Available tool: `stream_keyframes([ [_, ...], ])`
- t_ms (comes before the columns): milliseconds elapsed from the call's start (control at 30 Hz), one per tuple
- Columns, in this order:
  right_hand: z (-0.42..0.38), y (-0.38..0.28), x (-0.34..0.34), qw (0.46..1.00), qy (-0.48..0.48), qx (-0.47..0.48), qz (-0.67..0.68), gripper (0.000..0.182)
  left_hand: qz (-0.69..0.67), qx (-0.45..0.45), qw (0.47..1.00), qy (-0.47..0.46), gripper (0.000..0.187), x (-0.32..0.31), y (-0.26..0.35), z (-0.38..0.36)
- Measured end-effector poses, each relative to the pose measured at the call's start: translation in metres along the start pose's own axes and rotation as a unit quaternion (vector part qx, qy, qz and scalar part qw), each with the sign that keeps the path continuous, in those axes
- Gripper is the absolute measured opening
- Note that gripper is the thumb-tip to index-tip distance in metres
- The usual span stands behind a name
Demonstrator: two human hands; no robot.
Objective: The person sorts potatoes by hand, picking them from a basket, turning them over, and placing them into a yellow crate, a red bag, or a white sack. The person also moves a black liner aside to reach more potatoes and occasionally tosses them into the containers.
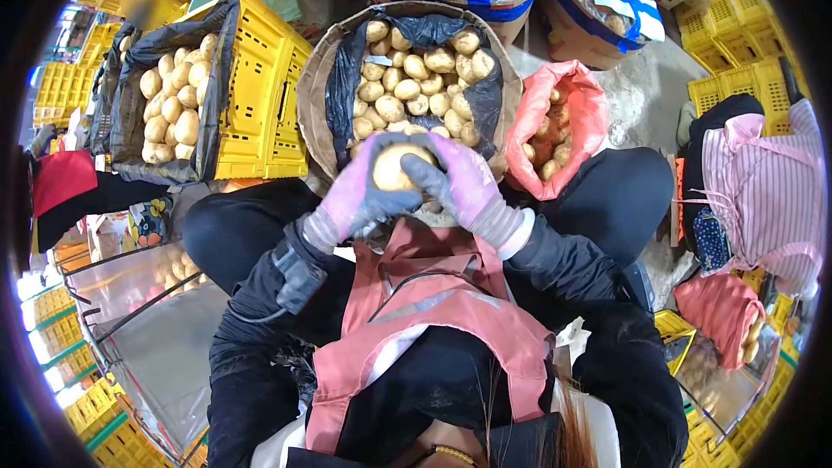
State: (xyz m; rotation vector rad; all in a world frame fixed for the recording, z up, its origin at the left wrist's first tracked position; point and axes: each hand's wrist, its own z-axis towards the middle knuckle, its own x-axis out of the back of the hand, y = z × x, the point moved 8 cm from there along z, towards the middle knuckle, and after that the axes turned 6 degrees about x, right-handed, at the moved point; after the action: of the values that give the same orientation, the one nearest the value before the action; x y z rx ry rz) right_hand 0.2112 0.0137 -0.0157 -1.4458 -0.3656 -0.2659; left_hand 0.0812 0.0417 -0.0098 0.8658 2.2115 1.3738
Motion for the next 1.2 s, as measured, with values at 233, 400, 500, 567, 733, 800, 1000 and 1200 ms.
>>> stream_keyframes([
  [233,0.025,0.065,-0.021,0.992,0.049,-0.113,0.024,0.022,-0.250,0.032,0.968,-0.001,0.050,0.005,-0.040,-0.020],
  [400,0.133,0.148,-0.030,0.851,0.125,0.145,-0.490,0.039,-0.470,-0.045,0.881,0.043,0.049,0.054,-0.034,-0.013],
  [500,0.196,0.206,-0.044,0.757,-0.041,0.025,-0.652,0.021,-0.520,-0.091,0.847,0.061,0.052,0.077,-0.021,-0.019],
  [567,0.233,0.245,-0.059,0.744,-0.103,0.032,-0.659,0.019,-0.505,-0.095,0.853,0.095,0.053,0.093,-0.023,-0.020],
  [733,0.232,0.225,-0.049,0.796,-0.156,0.026,-0.584,0.027,-0.538,-0.081,0.837,0.052,0.050,0.099,-0.021,-0.020],
  [800,0.203,0.231,-0.033,0.941,-0.194,-0.119,-0.249,0.045,-0.496,-0.073,0.859,0.103,0.045,0.098,-0.026,-0.021],
  [1000,0.074,0.041,-0.002,0.890,-0.093,-0.194,0.401,0.068,-0.198,-0.098,0.972,0.083,0.037,0.074,-0.026,-0.019],
  [1200,0.023,-0.018,-0.003,0.921,-0.063,-0.093,0.373,0.070,-0.304,0.004,0.951,-0.052,0.071,0.001,-0.020,-0.010],
])
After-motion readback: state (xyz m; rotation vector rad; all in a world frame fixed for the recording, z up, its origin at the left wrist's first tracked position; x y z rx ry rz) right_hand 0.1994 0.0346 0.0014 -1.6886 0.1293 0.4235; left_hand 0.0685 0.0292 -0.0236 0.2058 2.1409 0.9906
